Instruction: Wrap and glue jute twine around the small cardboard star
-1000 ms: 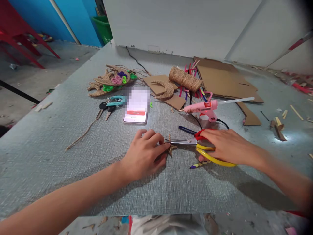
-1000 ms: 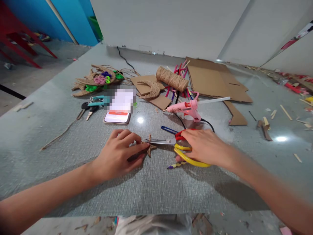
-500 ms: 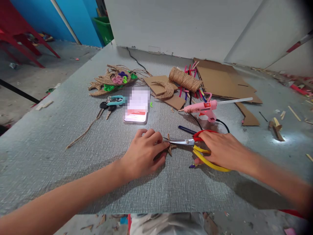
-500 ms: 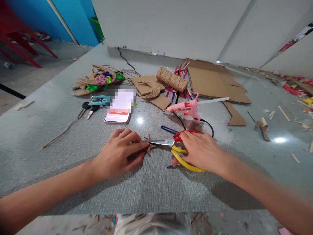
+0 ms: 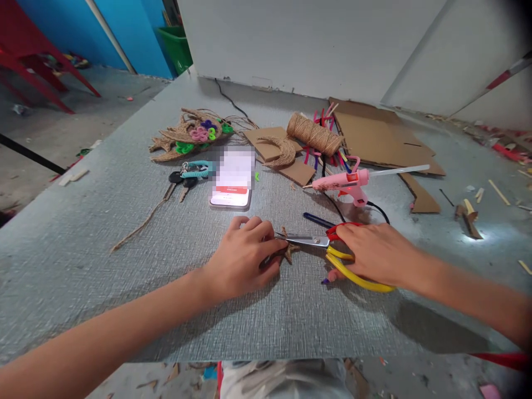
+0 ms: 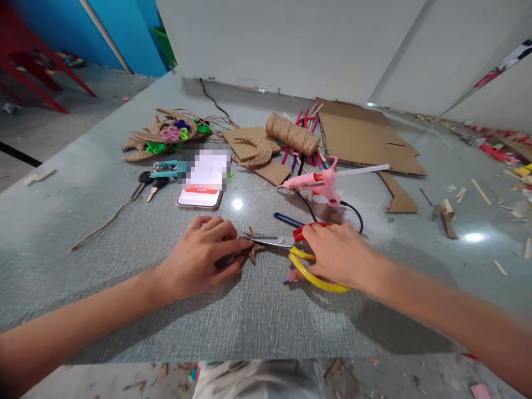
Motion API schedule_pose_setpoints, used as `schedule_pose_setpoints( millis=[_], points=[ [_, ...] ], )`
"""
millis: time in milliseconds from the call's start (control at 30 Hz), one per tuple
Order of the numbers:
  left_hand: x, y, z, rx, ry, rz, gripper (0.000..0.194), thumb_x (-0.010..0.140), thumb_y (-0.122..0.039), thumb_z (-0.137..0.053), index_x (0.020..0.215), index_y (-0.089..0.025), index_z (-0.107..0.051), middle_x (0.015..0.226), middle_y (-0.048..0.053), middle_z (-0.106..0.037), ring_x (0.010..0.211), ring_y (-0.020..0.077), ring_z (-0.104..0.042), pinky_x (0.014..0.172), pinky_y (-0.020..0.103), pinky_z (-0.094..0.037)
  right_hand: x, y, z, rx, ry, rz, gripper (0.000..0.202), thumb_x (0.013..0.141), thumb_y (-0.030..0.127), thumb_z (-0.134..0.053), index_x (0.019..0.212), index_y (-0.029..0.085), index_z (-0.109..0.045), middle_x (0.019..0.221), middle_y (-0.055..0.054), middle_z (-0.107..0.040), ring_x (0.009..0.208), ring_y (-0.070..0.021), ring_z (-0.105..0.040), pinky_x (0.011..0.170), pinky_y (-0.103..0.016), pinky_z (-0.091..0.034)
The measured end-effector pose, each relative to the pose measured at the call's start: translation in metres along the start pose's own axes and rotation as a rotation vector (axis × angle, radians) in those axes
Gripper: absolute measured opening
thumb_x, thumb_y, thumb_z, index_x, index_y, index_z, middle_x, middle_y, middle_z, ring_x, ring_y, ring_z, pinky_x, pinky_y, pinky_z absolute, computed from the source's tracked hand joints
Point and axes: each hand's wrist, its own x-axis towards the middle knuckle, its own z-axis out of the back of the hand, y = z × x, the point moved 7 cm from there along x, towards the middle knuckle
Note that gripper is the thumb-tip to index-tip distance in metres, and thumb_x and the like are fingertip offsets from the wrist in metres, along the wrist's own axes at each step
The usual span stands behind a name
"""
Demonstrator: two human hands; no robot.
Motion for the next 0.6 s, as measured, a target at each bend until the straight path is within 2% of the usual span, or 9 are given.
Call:
schedule_pose_setpoints(
  millis=[200,367,600],
  points=[
    [0.002,0.000,0.000,-0.002,0.011,0.002,0.026,0.081,-0.028,-0.053,0.103,-0.027,-0.065,0.084,0.003,-0.057,0.082,0.0202,-0.051,0.078,0.039,-0.031,0.003,0.002,-0.002,0.004,0.024,0.011,0.063,0.076,0.071,-0.045,0.093,0.012,-0.057,0.087,-0.012,-0.067,0.070,-0.0274,-0.065,0.053,-0.032,-0.037],
    [0.003,0.002,0.000,-0.004,0.029,0.028,0.025,0.081,-0.027,-0.052,0.102,-0.028,-0.066,0.084,0.002,-0.057,0.082,0.0200,-0.051,0.077,0.038,-0.031,0.004,0.003,-0.005,-0.008,0.022,0.001,0.064,0.080,0.070,-0.036,0.087,0.011,-0.058,0.078,-0.012,-0.067,0.066,-0.0279,-0.065,0.053,-0.032,-0.035],
    [0.003,0.003,-0.001,-0.063,0.010,0.043,0.024,0.082,-0.030,-0.054,0.103,-0.027,-0.065,0.090,0.003,-0.055,0.085,0.0204,-0.049,0.075,0.036,-0.032,0.002,-0.008,0.000,0.052,-0.012,-0.070,0.059,0.075,0.072,-0.040,0.089,0.016,-0.053,0.079,-0.008,-0.067,0.065,-0.0247,-0.064,0.050,-0.029,-0.028]
  ],
)
